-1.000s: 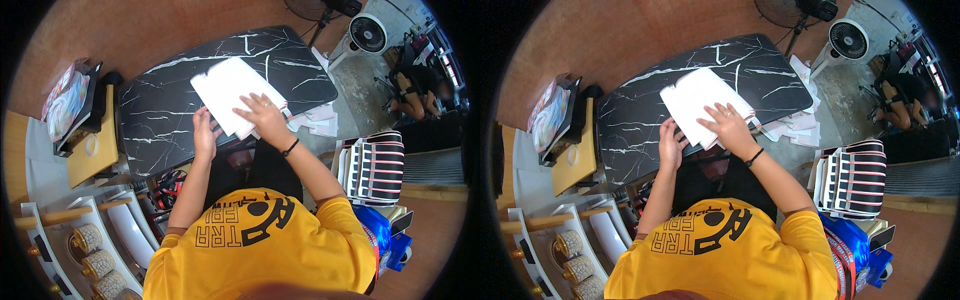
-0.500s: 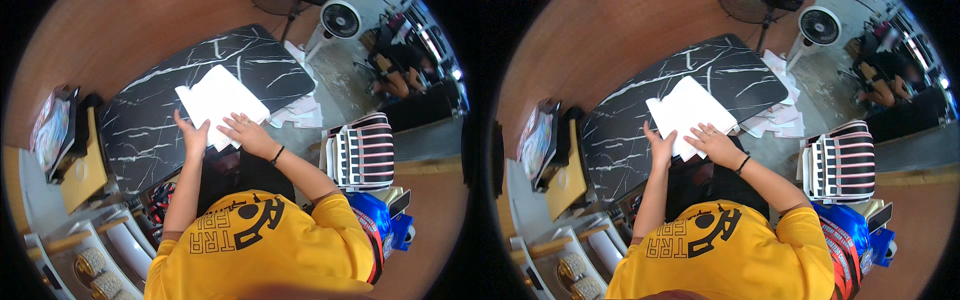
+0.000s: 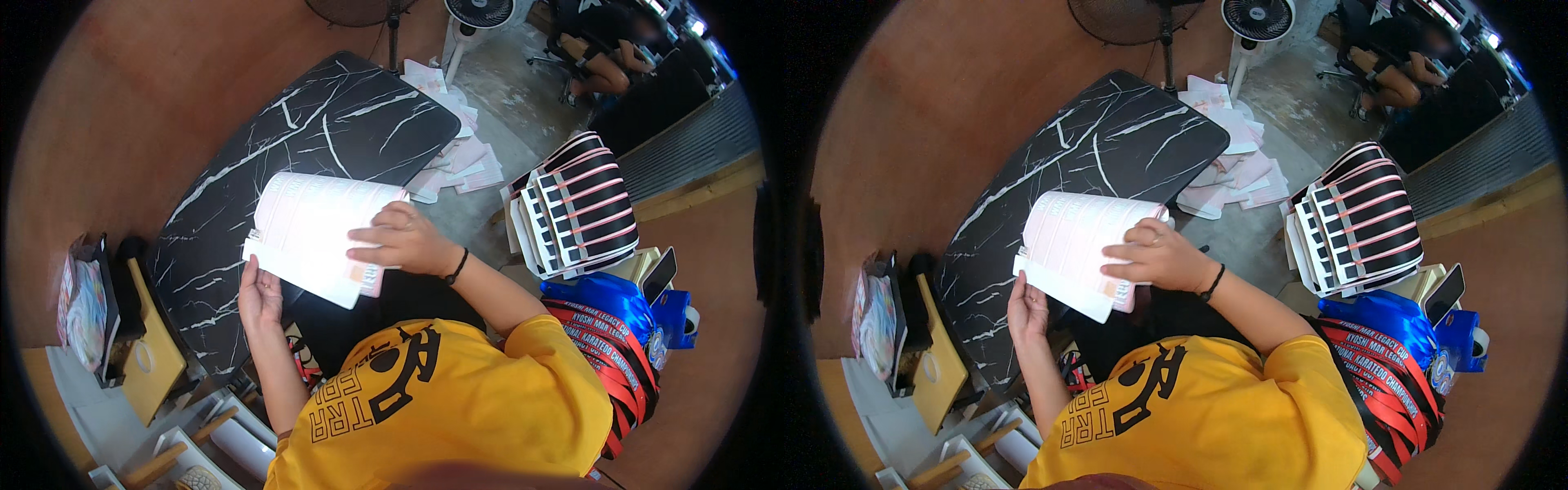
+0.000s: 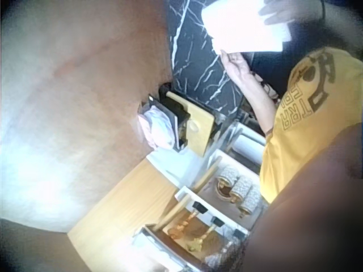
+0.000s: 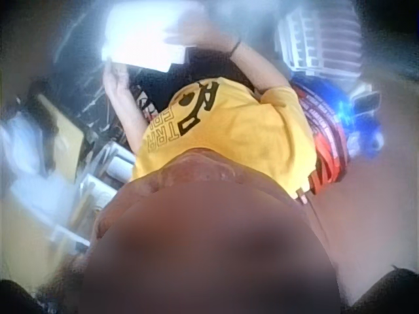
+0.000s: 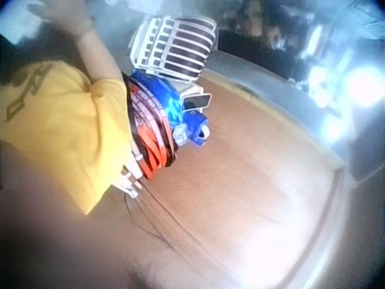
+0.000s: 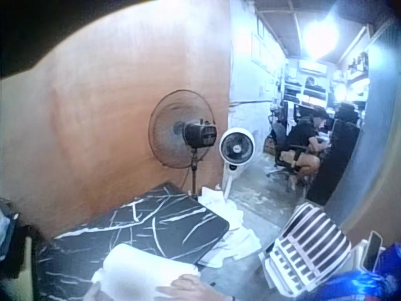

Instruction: The person assembles lanyards by threading pink and black ribbons through a white plastic frame on a table. They repeatedly pull ribbons through slots, adjust alignment, and stack completed lanyards. The person also handles a stack of red and black lanyards and places them aside.

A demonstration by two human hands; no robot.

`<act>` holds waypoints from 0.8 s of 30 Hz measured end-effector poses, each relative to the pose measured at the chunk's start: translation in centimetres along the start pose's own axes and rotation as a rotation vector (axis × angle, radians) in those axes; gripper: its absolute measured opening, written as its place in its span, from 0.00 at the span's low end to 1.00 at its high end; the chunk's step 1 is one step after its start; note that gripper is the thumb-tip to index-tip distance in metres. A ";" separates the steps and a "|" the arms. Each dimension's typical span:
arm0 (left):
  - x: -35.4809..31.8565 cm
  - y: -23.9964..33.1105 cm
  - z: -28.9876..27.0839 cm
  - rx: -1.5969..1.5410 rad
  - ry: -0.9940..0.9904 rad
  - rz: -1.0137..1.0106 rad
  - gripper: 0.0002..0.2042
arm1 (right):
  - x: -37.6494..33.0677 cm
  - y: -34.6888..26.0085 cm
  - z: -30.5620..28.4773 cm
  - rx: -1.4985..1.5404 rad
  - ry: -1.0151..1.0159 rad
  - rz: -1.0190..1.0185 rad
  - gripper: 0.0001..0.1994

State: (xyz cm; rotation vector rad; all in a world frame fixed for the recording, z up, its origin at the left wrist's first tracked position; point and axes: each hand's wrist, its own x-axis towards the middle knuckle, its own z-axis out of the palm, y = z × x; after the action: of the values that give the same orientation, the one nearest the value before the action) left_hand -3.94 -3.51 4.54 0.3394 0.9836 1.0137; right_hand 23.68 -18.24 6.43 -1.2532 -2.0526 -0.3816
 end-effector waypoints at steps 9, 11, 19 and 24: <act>-11.0 4.7 8.0 0.384 -0.527 0.580 0.29 | -15.5 9.0 -0.6 -0.531 0.731 0.901 0.14; -14.1 3.8 11.0 0.572 -0.469 0.978 0.36 | -20.1 9.4 1.9 -0.497 0.706 1.165 0.15; -20.1 5.7 19.1 0.226 -0.817 1.430 0.24 | -34.2 3.1 10.5 -0.336 0.286 2.088 0.18; -21.5 3.3 21.0 -0.213 -1.302 0.732 0.08 | -43.7 1.6 14.5 0.007 -0.135 2.449 0.24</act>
State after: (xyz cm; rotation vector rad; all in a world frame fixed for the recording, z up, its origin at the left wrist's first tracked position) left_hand 7.76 -15.76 29.53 1.0454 -0.4742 1.2111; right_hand 32.08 -38.16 -34.30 -2.5314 0.4676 0.8390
